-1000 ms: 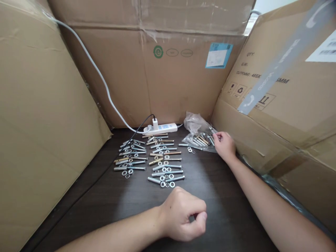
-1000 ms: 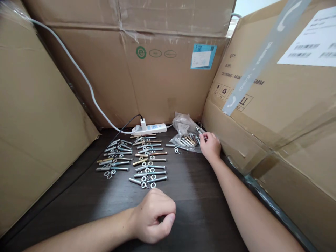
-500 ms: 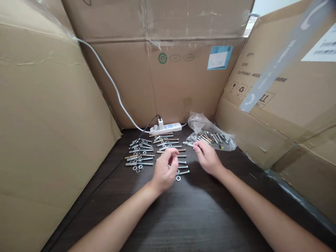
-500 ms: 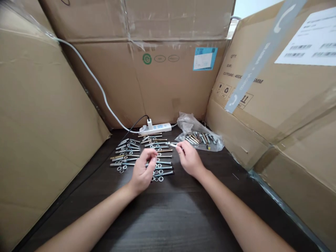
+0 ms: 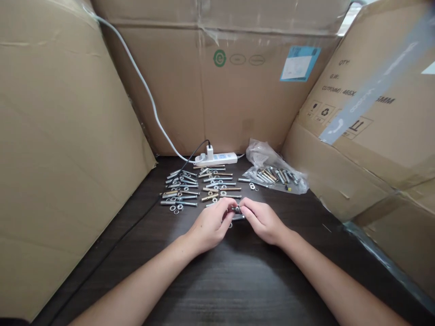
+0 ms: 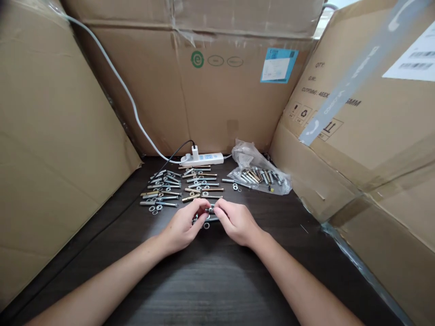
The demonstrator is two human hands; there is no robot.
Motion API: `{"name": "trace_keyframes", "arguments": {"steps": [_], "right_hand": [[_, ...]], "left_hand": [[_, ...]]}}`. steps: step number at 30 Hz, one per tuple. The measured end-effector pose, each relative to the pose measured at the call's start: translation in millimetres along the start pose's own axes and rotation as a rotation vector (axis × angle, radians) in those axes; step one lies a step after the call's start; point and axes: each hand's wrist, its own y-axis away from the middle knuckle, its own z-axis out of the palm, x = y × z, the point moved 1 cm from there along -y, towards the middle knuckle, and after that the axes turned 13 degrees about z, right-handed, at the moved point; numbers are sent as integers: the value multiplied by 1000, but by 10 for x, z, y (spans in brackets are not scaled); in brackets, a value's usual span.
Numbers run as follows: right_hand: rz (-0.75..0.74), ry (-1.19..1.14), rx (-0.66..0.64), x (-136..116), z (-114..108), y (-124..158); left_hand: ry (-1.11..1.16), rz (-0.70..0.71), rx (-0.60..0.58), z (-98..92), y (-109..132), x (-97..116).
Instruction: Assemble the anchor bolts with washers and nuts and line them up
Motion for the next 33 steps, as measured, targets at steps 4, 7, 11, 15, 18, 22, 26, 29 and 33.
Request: {"name": "trace_keyframes", "arguments": {"steps": [4,7,11,15,18,22,26,29,33], "right_hand": [[-8,59,-16,-15,18,12],[-6,86,-4,-19,31,18],[2,94,-1,-7,34,25],[-13,72,4,-9,37,29],[-39,49,19,-22,55,37],[-71,12,66,-35,80,54],[-51,-11,76,-31,83,60],[-38,-15,90,-19,81,55],[-20,-27,88,-4,87,49]], "left_hand": [[-33,-18,-40,-14,9,-21],[-52,-24,-61,-37,10,-32],[-51,-31,-61,-43,14,-42],[-65,-46,-68,-38,14,-51],[-84,-21,-87,-49,4,-40],[-95,56,-100,-81,0,10],[-47,41,-34,-104,13,39],[-33,67,-39,-94,19,24],[-24,50,-34,-79,20,-18]]}}
